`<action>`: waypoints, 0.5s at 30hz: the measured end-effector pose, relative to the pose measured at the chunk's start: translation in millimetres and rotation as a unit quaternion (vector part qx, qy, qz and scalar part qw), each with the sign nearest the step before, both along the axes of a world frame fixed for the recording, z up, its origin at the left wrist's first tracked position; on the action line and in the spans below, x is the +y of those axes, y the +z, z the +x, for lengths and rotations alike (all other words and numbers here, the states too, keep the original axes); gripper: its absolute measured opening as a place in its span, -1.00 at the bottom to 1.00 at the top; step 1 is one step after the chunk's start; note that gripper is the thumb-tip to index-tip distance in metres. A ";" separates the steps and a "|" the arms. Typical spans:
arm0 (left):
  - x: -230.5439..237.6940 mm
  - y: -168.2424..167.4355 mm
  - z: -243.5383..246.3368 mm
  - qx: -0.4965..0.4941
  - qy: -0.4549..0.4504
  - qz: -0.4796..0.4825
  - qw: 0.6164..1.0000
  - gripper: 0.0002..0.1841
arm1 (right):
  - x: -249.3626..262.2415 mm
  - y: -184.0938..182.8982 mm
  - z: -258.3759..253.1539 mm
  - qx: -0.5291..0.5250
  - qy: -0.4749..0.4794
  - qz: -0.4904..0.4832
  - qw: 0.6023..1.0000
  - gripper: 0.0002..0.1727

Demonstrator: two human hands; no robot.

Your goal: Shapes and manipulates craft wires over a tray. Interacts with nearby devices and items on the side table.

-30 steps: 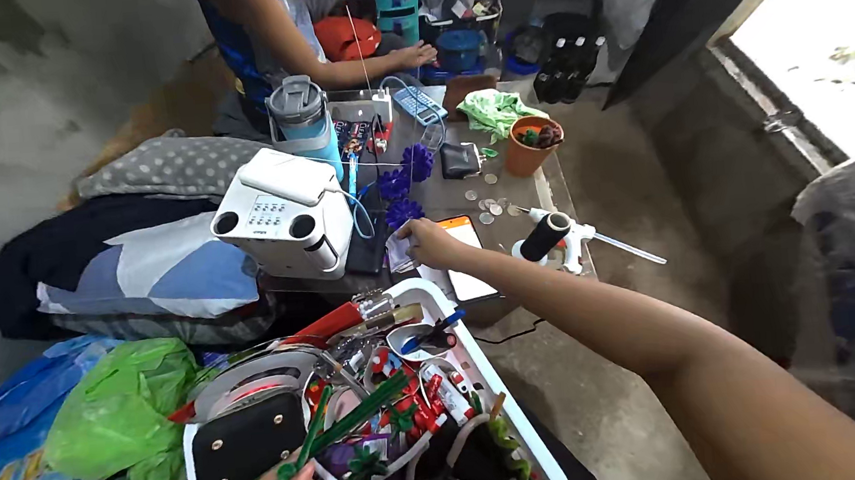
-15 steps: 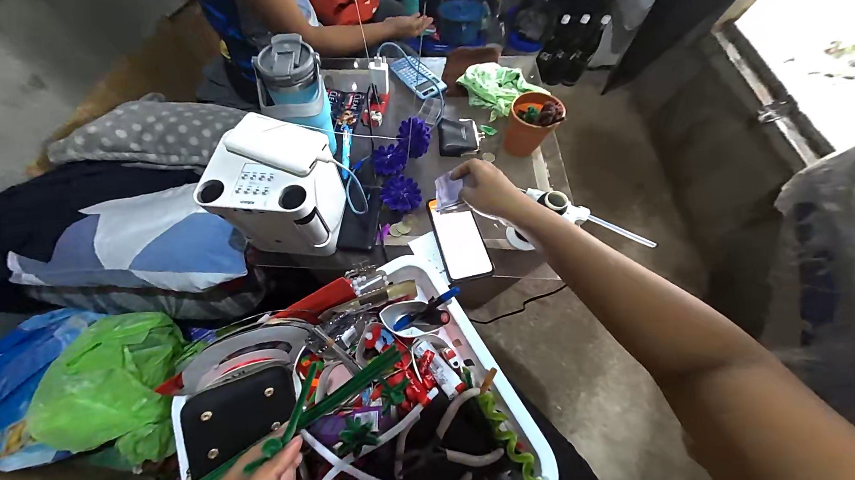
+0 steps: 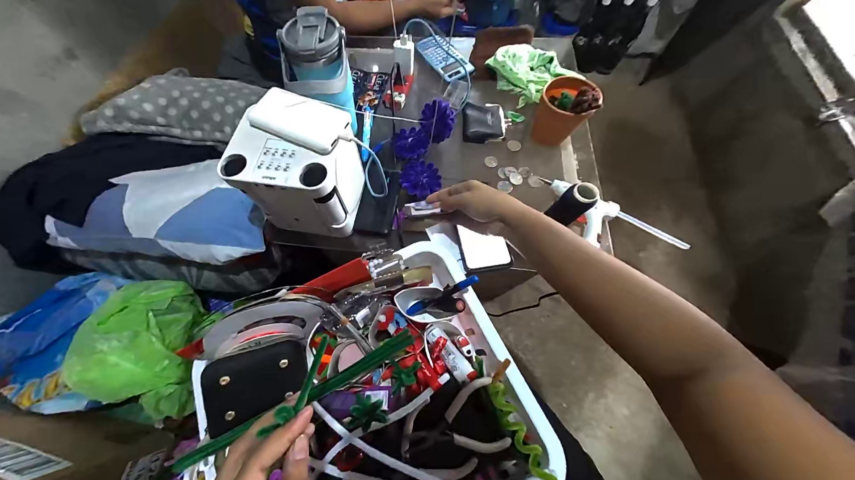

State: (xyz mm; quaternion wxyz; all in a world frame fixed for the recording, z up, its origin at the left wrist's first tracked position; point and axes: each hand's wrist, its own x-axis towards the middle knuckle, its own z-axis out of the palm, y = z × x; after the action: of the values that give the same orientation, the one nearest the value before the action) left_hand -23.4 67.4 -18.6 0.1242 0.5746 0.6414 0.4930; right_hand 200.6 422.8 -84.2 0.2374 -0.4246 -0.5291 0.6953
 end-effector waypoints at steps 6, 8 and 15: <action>-2.6 1.4 -0.2 -0.004 0.004 -0.005 1.000 -0.80 | -92.3 146.1 -38.7 -0.245 -0.059 0.068 0.965 -0.54; -3.3 1.8 -1.2 -0.005 0.006 -0.007 1.000 -0.81 | -102.4 164.7 -43.6 -0.308 -0.024 0.133 0.942 -0.51; -2.4 -0.5 -1.1 -0.007 0.002 -0.002 1.000 -0.81 | -94.4 176.7 -52.7 -0.412 0.103 0.201 0.883 -0.48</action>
State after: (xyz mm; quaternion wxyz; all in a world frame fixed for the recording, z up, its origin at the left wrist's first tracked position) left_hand -24.4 65.0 -19.1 0.1291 0.5695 0.6423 0.4964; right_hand 147.9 328.4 92.5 0.0054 -0.5593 -0.7480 0.3573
